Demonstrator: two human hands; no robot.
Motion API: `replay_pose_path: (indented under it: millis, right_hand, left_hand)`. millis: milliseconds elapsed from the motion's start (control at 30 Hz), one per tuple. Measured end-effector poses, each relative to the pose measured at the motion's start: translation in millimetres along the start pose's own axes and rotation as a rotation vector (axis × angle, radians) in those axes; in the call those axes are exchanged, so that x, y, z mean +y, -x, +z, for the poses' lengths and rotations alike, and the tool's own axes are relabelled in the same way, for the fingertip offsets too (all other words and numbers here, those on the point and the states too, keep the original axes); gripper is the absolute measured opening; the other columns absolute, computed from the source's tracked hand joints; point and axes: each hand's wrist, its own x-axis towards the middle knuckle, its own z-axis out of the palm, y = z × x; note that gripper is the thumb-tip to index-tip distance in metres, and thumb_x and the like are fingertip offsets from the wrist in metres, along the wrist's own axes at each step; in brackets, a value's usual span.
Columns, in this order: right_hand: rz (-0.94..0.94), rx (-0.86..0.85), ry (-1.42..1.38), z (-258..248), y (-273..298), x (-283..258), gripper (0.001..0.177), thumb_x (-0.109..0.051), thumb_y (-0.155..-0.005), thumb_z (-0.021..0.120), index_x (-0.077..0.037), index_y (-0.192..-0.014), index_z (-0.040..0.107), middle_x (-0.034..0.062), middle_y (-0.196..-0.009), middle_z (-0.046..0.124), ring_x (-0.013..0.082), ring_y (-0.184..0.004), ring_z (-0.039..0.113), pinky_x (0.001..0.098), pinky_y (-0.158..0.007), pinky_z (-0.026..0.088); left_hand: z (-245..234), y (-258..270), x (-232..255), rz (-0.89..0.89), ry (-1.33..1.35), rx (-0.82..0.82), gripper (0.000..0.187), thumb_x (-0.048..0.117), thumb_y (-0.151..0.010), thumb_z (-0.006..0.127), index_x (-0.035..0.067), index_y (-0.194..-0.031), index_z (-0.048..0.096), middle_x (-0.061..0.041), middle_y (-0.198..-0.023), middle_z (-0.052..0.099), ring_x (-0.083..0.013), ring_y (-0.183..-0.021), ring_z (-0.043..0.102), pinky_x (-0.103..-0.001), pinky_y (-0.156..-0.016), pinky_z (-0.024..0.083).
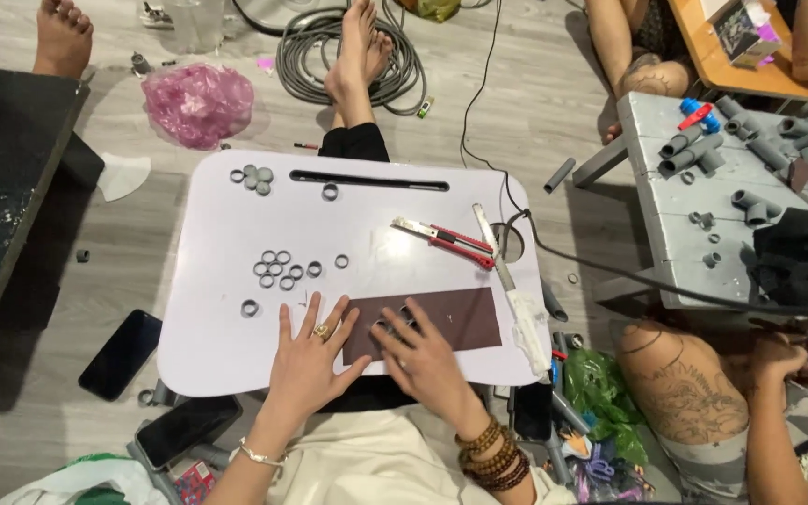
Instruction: Sanding the edges of small PVC rings using sandpaper on a flat surface.
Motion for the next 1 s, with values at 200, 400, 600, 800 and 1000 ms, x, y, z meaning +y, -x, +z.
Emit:
replay_pose_path:
  millis: [200,400,600,800,1000]
  right_hand:
    - [0.054,0.017,0.047,6,-11,2,0.046,-0.017,-0.092,0.069,-0.010,-0.137,0.069,0.0119,-0.153,0.058,0.0445,-0.150,0.038,0.0517,-0.121,0.039]
    - [0.083,0.032,-0.013,-9,1,3,0.040,-0.016,-0.092,0.069,-0.012,-0.131,0.073,0.0098,-0.149,0.062,0.0423,-0.148,0.043,0.0490,-0.117,0.045]
    - [0.041,-0.009,-0.064,-4,-9,-11,0.040,-0.013,-0.093,0.069,-0.009,-0.133,0.070,0.0128,-0.153,0.057,0.0446,-0.151,0.037,0.0497,-0.115,0.045]
    - [-0.037,0.058,0.020,5,-5,31,0.040,-0.014,-0.093,0.069,-0.012,-0.133,0.074,0.0208,-0.138,0.068,0.0517,-0.138,0.052,0.0539,-0.118,0.042]
    - [-0.079,0.021,-0.007,26,6,16,0.041,-0.020,-0.096,0.070,-0.014,-0.136,0.072,0.0186,-0.149,0.062,0.0506,-0.146,0.044,0.0561,-0.122,0.038]
  left_hand:
    - [5,3,-3,-0.003,-0.017,-0.009,0.080,0.071,-0.089,0.058,0.020,-0.151,0.054,0.004,-0.168,0.039,-0.0359,-0.160,0.020,-0.073,-0.123,0.008]
    - [10,1,-5,-0.012,-0.011,-0.016,0.080,0.071,-0.087,0.060,0.022,-0.151,0.055,0.005,-0.168,0.039,-0.0346,-0.160,0.018,-0.073,-0.123,0.006]
    - [7,3,-3,-0.017,0.000,-0.047,0.081,0.073,-0.087,0.061,0.021,-0.150,0.055,0.004,-0.168,0.038,-0.0365,-0.159,0.018,-0.073,-0.123,0.007]
    - [-17,-6,2,-0.022,0.017,-0.103,0.075,0.069,-0.094,0.057,0.022,-0.152,0.056,-0.003,-0.162,0.050,-0.0423,-0.152,0.037,-0.079,-0.118,0.019]
    - [-15,-5,2,0.002,0.033,-0.071,0.076,0.068,-0.096,0.058,0.020,-0.154,0.056,-0.005,-0.163,0.049,-0.0453,-0.152,0.037,-0.084,-0.114,0.018]
